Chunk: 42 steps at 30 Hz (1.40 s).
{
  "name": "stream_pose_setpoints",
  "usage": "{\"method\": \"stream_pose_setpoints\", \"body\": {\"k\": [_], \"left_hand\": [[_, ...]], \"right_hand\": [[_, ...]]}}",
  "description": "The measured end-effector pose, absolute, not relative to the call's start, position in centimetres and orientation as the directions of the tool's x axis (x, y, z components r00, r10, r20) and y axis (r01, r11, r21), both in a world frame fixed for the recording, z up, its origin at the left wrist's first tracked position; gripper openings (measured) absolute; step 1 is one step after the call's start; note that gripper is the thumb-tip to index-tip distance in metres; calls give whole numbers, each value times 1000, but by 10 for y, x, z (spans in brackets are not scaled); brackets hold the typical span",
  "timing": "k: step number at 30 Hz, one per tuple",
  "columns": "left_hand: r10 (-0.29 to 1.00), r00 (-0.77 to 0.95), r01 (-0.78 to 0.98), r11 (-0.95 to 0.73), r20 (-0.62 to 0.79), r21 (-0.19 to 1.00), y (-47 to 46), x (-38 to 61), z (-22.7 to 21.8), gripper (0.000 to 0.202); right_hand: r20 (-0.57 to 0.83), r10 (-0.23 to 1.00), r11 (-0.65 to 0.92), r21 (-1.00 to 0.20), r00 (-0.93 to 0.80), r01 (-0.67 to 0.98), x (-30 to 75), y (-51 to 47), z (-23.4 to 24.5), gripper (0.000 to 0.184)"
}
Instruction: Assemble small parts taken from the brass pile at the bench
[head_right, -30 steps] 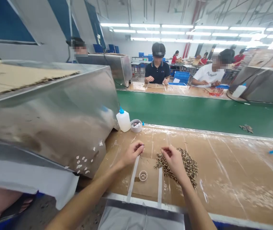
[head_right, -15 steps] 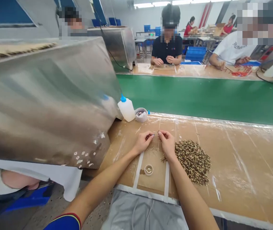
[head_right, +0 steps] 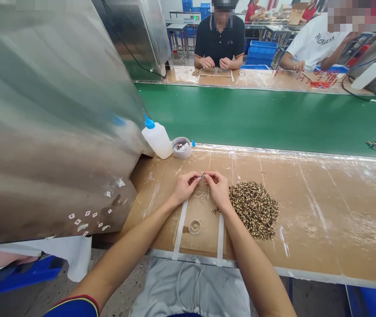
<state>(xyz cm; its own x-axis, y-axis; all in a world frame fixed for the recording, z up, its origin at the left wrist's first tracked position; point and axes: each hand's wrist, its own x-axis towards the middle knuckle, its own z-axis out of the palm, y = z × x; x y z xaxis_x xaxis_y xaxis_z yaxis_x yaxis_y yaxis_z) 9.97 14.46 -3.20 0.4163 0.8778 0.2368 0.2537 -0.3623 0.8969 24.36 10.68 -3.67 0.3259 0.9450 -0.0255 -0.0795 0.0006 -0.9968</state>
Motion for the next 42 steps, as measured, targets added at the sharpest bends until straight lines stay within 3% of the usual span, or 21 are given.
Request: {"method": "stream_pose_setpoints", "body": {"k": [13,27,31,42], "left_hand": [[843,454,303,-452,290,839,150,94,-35,14],[762,598,460,-580,248,672,151,89,-35,19],[767,598,454,-563,232,691,150,88,-35,20],[823,539,408,-443,182,798,146,85,-30,17]], "right_hand": [[65,965,47,-996,253,77,244,103,-36,35],[175,975,132,-952,138,278,247,97,-41,21],[188,977,147,-935,99,324,249,97,-41,16],[149,987,132,-962,56,239,248,103,-36,16]]}}
